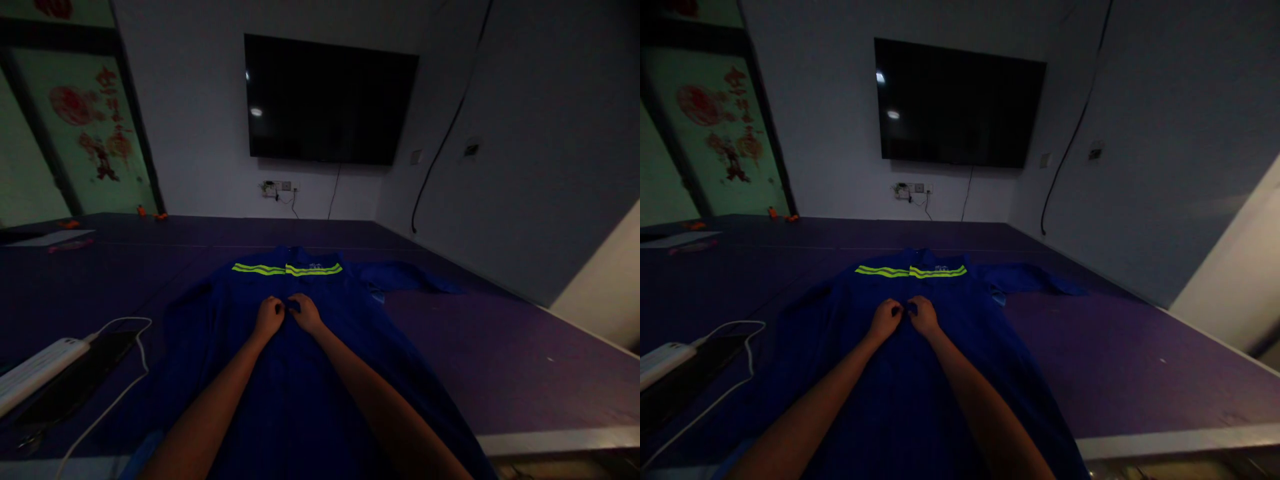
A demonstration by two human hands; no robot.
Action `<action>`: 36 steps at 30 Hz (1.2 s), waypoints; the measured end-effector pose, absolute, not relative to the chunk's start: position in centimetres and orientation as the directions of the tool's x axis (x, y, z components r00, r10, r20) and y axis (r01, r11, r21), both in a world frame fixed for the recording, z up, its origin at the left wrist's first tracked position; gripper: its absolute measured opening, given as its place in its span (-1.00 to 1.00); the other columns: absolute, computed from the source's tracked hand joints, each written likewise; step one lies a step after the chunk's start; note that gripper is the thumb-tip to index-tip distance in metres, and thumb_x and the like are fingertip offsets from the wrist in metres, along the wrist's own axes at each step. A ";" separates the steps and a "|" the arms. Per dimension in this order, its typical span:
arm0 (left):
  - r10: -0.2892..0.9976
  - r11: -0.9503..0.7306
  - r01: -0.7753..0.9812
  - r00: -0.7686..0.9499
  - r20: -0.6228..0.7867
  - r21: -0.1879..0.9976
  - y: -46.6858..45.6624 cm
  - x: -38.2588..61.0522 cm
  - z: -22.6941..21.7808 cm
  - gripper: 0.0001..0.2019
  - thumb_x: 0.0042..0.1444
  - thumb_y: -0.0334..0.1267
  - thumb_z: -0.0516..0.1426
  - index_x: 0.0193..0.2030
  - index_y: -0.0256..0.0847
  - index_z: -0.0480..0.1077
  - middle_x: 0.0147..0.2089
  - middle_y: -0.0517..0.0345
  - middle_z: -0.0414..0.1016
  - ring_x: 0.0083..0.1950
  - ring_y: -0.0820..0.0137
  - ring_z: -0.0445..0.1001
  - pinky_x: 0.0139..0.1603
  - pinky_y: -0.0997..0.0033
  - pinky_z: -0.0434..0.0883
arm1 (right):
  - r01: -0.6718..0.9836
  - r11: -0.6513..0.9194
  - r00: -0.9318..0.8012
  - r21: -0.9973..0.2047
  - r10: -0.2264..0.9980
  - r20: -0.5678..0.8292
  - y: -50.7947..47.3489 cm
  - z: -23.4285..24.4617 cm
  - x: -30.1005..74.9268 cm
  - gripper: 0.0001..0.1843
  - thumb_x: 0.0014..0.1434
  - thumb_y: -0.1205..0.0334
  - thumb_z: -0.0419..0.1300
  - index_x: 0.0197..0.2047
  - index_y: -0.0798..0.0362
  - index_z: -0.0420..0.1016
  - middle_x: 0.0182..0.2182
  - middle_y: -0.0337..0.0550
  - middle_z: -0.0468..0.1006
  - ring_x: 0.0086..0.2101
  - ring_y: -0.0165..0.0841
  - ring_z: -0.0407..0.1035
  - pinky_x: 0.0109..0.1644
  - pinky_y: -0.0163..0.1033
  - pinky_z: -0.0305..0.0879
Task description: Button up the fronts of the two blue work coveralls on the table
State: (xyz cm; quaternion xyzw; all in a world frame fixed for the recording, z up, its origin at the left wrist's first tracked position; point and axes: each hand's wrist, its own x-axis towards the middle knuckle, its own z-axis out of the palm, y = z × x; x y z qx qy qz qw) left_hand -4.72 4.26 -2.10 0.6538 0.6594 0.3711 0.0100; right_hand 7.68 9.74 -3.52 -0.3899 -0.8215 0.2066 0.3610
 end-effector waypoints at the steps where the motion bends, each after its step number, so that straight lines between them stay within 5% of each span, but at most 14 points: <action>1: 0.873 -0.139 0.845 -0.142 0.466 0.517 3.9 -4.7 -2.1 -0.83 -0.04 -0.52 0.01 -0.45 -0.28 0.40 -0.37 0.11 0.41 -0.25 0.44 0.38 -0.14 0.42 0.31 | 0.476 0.627 -0.454 -0.617 0.776 0.438 9.2 -3.6 8.0 -0.65 -0.04 0.46 0.14 -0.13 0.09 0.44 -0.06 -0.07 0.42 -0.01 -0.33 0.26 0.10 -0.19 0.11; 15: 0.932 -0.252 0.804 0.053 0.358 0.538 -2.4 -4.6 -2.2 -0.92 -0.14 -0.46 0.12 -0.50 -0.20 0.38 -0.04 0.07 0.39 0.02 0.35 0.32 0.05 0.31 0.25 | 0.389 0.650 -0.512 -0.653 0.742 0.433 2.5 -3.9 12.9 -0.77 -0.03 0.38 0.18 -0.25 0.00 0.49 -0.14 -0.13 0.46 -0.07 -0.32 0.31 0.05 -0.16 0.16; 21: 0.924 -0.290 0.796 0.089 0.371 0.531 -1.9 -4.1 -1.8 -0.91 -0.16 -0.46 0.11 -0.54 -0.21 0.36 -0.22 0.12 0.43 -0.11 0.38 0.36 -0.04 0.36 0.28 | 0.461 0.657 -0.510 -0.597 0.746 0.428 2.3 -3.1 12.5 -0.92 0.02 0.30 0.16 -0.41 0.03 0.49 -0.37 -0.20 0.50 -0.30 -0.38 0.37 -0.16 -0.30 0.20; 25: 0.929 -0.292 0.789 0.098 0.358 0.540 -1.8 -3.8 -1.8 -0.90 -0.17 -0.46 0.10 -0.50 -0.20 0.36 -0.33 0.16 0.43 -0.20 0.38 0.36 -0.12 0.38 0.29 | 0.521 0.638 -0.521 -0.567 0.764 0.381 2.2 -3.0 12.3 -0.67 0.16 0.09 0.01 -0.49 0.06 0.45 -0.52 -0.21 0.47 -0.48 -0.44 0.32 -0.38 -0.36 0.13; 30: 0.927 -0.342 0.750 0.171 0.334 0.566 -2.2 -3.4 -1.3 -0.85 -0.16 -0.45 0.08 -0.42 -0.19 0.40 -0.30 0.13 0.44 -0.17 0.36 0.36 -0.12 0.39 0.29 | 0.582 0.574 -0.484 -0.576 0.814 0.322 1.6 -2.5 11.7 -0.57 0.10 -0.11 0.01 -0.52 0.05 0.44 -0.57 -0.22 0.46 -0.54 -0.46 0.30 -0.47 -0.38 0.04; 36: 0.925 -0.362 0.659 0.168 0.340 0.659 -2.4 -3.5 -1.3 -0.80 -0.18 -0.47 0.08 -0.38 -0.20 0.43 -0.27 0.15 0.46 -0.17 0.40 0.40 -0.10 0.44 0.31 | 0.631 0.500 -0.431 -0.594 0.862 0.268 1.6 -2.2 11.3 -0.77 -0.05 0.07 0.17 -0.58 0.04 0.39 -0.65 -0.26 0.41 -0.60 -0.49 0.24 -0.54 -0.38 -0.04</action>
